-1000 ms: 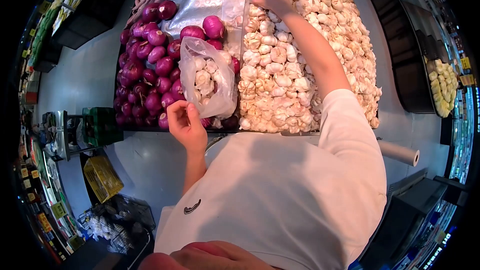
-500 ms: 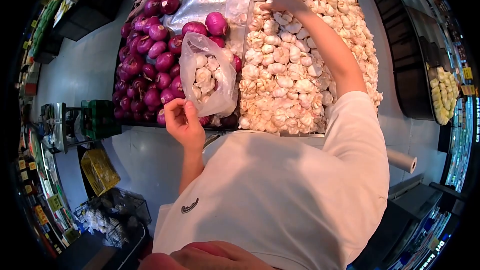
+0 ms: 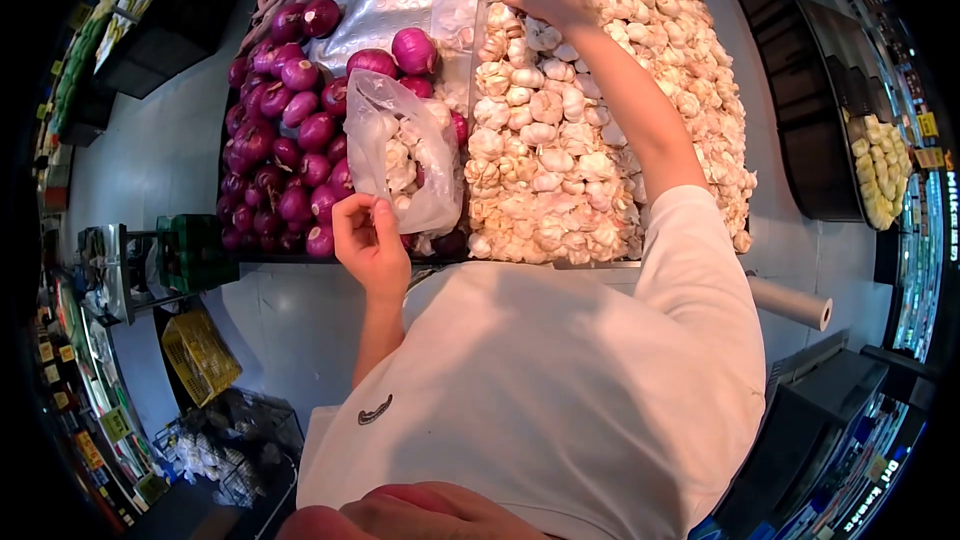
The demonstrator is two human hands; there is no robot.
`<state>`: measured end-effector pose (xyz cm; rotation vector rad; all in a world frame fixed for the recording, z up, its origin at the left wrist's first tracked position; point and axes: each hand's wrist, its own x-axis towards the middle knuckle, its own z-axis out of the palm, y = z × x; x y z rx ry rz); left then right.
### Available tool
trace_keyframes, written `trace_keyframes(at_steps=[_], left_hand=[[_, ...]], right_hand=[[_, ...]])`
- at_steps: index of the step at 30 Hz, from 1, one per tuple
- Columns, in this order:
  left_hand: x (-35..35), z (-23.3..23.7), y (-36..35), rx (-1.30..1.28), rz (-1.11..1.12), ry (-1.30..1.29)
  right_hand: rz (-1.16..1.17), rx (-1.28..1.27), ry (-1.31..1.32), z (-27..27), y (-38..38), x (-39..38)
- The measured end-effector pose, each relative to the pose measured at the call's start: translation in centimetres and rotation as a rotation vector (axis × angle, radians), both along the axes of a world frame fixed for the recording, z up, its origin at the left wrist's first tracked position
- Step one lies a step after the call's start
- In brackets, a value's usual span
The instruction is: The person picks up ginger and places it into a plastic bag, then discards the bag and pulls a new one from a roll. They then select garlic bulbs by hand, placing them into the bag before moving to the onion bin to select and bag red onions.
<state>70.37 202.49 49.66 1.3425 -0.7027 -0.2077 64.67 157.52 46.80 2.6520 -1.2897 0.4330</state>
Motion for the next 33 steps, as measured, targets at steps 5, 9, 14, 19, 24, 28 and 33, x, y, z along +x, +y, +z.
trace_keyframes(at_steps=[5,9,14,19,24,28,33], left_hand=[[0.0,-0.1,-0.5,-0.018,-0.021,-0.006],[0.1,-0.4,-0.8,-0.008,-0.031,-0.015],[0.0,-0.2,-0.9,-0.028,-0.038,-0.021],[0.6,0.0,0.1,0.013,0.048,-0.052],[1.1,-0.2,1.1,0.098,0.017,-0.001],[1.1,-0.3,0.7,0.075,0.003,-0.027],[1.2,-0.6,0.7,0.067,-0.014,0.001]], right_hand=[[0.029,0.1,0.003,1.0,0.9,1.2],[0.106,-0.036,0.029,-0.7,-0.8,2.0],[0.028,0.044,0.009,0.1,0.0,1.9],[-0.073,0.114,-0.012,-0.9,-0.9,3.3],[-0.118,0.134,0.067,-0.4,-1.1,3.9],[0.029,0.141,0.011,-2.1,-4.7,2.5],[0.113,0.007,-0.021,-3.5,-5.2,2.3]])
